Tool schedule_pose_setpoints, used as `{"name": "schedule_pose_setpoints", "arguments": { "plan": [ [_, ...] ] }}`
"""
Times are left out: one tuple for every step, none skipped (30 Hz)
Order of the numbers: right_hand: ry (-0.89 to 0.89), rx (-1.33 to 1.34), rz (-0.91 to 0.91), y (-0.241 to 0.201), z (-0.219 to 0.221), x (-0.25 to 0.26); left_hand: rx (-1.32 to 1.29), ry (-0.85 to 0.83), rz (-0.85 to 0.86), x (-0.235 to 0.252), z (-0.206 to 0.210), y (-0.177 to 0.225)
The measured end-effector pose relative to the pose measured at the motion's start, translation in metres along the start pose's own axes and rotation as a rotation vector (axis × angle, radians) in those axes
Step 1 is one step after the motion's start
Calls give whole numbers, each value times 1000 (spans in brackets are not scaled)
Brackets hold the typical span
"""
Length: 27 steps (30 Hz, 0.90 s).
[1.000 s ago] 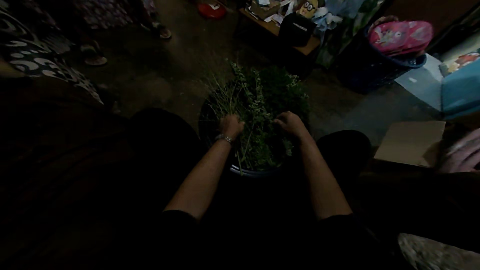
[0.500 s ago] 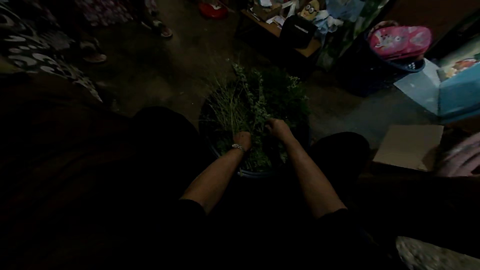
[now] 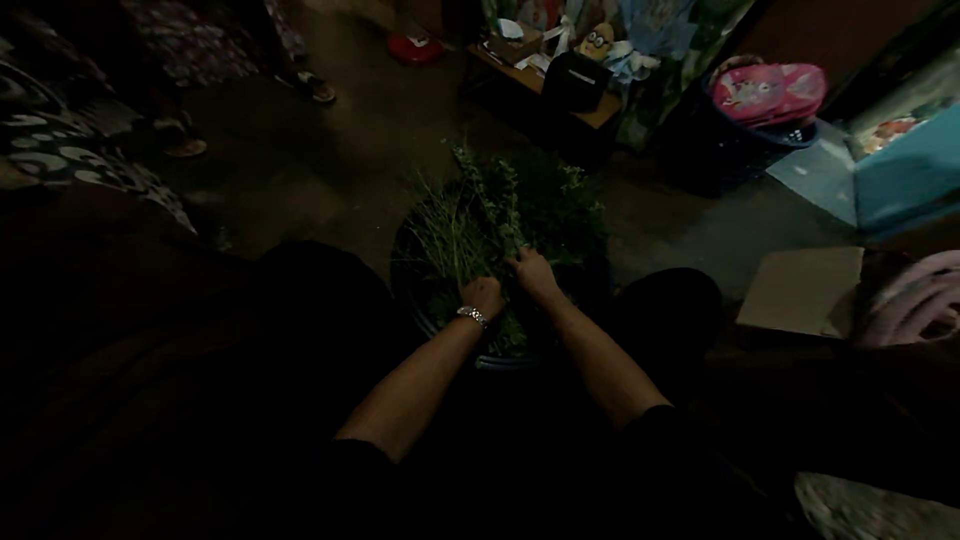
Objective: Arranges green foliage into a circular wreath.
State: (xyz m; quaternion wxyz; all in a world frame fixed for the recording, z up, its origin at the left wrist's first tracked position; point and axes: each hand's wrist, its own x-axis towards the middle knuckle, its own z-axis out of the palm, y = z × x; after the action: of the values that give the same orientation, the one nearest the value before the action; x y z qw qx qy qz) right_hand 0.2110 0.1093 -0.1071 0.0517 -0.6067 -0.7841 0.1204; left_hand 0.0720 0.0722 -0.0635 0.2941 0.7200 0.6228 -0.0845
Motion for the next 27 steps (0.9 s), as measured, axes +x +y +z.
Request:
{"name": "schedule_pose_setpoints", "arguments": {
  "plan": [
    [-8, -10, -12, 1, 2, 1, -6, 2, 2, 1, 1, 0],
    [-18, -20, -19, 1, 3, 1, -11, -2, 2, 2, 1, -1],
    [-35, -21, -18, 0, 2, 1, -20, -5, -2, 2, 0, -2],
    [-46, -13, -14, -2, 0, 1, -34, -7, -8, 1, -1, -2],
    [-51, 0, -8, -3, 0, 0, -50, -4, -15, 0, -2, -2],
    [-53, 15, 0, -4, 0, 0, -71, -1, -18, 0, -3, -3],
    [-59, 36, 21, -6, 0, 0, -91, 5, -19, 2, -3, -4],
    [-78, 65, 68, -12, -3, -2, -109, 9, -22, 3, -3, -5],
    [-109, 98, 137, -19, -7, -5, -125, 8, -33, 5, -3, -5],
    [-127, 123, 196, -25, -11, -6, -135, 4, -43, 5, -4, -5],
    [-135, 138, 243, -29, -14, -8, -140, -4, -54, 5, -5, -5],
    [-127, 156, 275, -30, -18, -10, -145, -11, -64, 6, -5, -6],
    [-102, 188, 294, -29, -24, -11, -144, -22, -72, 8, -4, -8],
    [-49, 225, 294, -26, -30, -13, -146, -30, -76, 10, -4, -11],
    [33, 269, 278, -21, -35, -13, -163, -19, -69, 12, -3, -14],
    [140, 318, 246, -18, -43, -15, -208, 23, -43, 14, -2, -17],
    [268, 371, 198, -17, -50, -19, -281, 94, 9, 16, -2, -19],
    [409, 412, 140, -16, -55, -24, -364, 163, 75, 18, -3, -21],
    [547, 438, 79, -17, -58, -28, -454, 214, 147, 15, -9, -21],
    [657, 458, 31, -19, -60, -32, -549, 240, 211, 7, -17, -18],
    [734, 476, -11, -22, -61, -37, -646, 240, 261, -3, -26, -14],
    [778, 490, -54, -24, -60, -41, -739, 235, 305, -10, -33, -12],
    [816, 497, -104, -26, -58, -44, -824, 242, 350, -12, -35, -12],
    [848, 496, -169, -28, -54, -45, -907, 239, 383, -15, -37, -12],
    [871, 490, -235, -29, -51, -45, -983, 251, 412, -18, -38, -12],
    [891, 481, -279, -31, -48, -45, -1043, 257, 435, -20, -39, -13],
    [913, 473, -303, -33, -44, -44, -1084, 273, 447, -23, -39, -14]
  ]
}}
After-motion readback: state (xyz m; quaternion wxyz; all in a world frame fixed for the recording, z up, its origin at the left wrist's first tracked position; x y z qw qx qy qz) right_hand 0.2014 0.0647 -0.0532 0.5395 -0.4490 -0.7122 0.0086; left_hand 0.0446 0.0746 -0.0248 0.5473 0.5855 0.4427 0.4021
